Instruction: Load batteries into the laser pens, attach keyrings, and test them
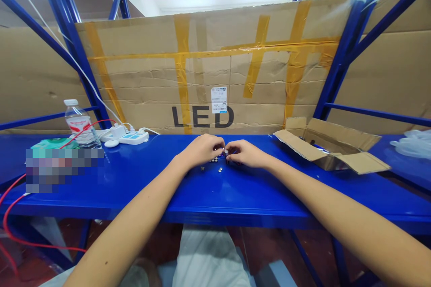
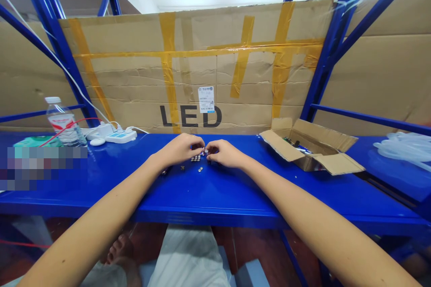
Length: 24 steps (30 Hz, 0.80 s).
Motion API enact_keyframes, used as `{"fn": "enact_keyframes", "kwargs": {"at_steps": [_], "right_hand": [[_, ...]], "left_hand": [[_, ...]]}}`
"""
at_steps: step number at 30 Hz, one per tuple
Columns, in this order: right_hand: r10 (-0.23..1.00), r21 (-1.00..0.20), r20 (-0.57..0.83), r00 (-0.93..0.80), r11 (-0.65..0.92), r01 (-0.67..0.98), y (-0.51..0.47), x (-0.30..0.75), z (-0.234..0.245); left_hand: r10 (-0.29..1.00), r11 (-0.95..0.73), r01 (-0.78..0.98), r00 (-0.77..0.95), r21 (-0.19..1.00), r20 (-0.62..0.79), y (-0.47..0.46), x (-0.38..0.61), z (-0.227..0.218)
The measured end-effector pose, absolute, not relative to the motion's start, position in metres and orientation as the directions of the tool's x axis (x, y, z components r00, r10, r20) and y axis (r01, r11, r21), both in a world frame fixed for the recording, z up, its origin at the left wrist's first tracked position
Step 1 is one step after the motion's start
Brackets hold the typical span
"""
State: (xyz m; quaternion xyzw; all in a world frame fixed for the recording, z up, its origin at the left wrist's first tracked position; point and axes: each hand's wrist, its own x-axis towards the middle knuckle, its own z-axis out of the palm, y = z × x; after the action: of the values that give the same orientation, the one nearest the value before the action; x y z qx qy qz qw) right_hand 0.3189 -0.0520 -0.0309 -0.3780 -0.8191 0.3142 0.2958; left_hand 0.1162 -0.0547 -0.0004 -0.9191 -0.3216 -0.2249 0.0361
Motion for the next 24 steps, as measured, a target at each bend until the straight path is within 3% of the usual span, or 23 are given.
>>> {"fn": "enact_keyframes", "kwargs": {"at_steps": [10, 15, 20, 24], "right_hand": [[0.82, -0.789, 0.257, -0.511, 0.483, 0.38, -0.048, 0.318, -0.034], [0.807, -0.68, 0.346, -0.479, 0.567, 0.464, -0.05, 0.319, -0.032], [0.796, -0.614, 0.335, -0.504, 0.59, 0.524, -0.055, 0.32, -0.027], [0.792, -0.59, 0.386, -0.472, 0.606, 0.534, -0.053, 0.321, -0.028]], "left_hand": [[0.494, -0.84, 0.542, 0.769, -0.004, 0.406, -0.056, 0.116, -0.003], [0.549, -0.816, 0.575, 0.741, 0.057, 0.386, -0.06, 0.113, 0.004], [0.618, -0.783, 0.616, 0.757, 0.082, 0.211, -0.066, 0.111, 0.009], [0.655, -0.754, 0.656, 0.748, 0.03, 0.107, -0.072, 0.118, 0.004]]}}
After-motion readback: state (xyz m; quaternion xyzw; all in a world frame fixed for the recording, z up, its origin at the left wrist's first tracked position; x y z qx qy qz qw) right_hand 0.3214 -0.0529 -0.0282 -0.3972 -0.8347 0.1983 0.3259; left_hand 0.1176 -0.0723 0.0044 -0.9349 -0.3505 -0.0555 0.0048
